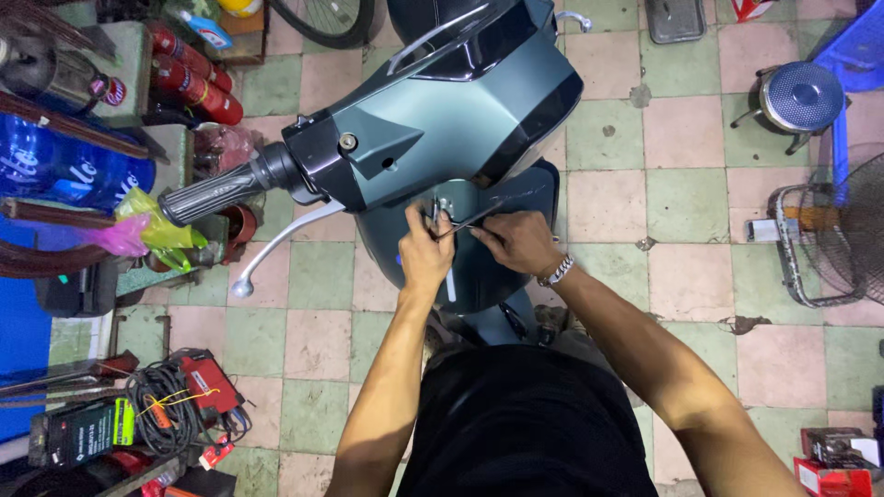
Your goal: The person unscrews and removes panels from a scooter using a screwdriver, handling screws and panel sections by hand.
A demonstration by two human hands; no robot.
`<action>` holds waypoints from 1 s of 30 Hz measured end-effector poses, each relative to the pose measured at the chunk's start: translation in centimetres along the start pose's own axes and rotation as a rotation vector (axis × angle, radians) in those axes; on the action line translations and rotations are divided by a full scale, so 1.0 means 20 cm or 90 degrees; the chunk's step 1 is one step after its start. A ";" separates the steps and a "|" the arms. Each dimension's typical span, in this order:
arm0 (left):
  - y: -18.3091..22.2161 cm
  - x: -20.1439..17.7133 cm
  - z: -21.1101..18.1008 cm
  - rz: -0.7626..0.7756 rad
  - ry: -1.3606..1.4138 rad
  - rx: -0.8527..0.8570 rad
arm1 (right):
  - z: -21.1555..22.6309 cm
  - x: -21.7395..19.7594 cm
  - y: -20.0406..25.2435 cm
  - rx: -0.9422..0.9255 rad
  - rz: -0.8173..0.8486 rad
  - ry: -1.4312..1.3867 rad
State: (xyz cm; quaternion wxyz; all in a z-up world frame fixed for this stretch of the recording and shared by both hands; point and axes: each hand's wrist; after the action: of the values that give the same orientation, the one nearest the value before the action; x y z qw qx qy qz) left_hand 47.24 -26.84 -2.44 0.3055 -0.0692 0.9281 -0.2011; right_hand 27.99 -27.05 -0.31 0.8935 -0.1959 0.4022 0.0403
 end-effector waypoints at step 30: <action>1.01 1.34 -0.17 0.352 0.075 -0.709 | -2.28 1.81 0.11 0.718 0.314 -0.140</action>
State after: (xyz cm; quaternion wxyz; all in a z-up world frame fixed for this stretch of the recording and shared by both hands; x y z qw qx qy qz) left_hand 23.57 -14.14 -22.83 0.2124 0.0360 0.8925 0.3962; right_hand 19.76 -45.57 -54.96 0.8600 0.4098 0.3004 0.0471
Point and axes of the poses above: each hand's wrist, its own y-axis away from the middle knuckle, its own x-axis out of the palm, z = x × y, and after that the axes turned 12 degrees about x, right-handed
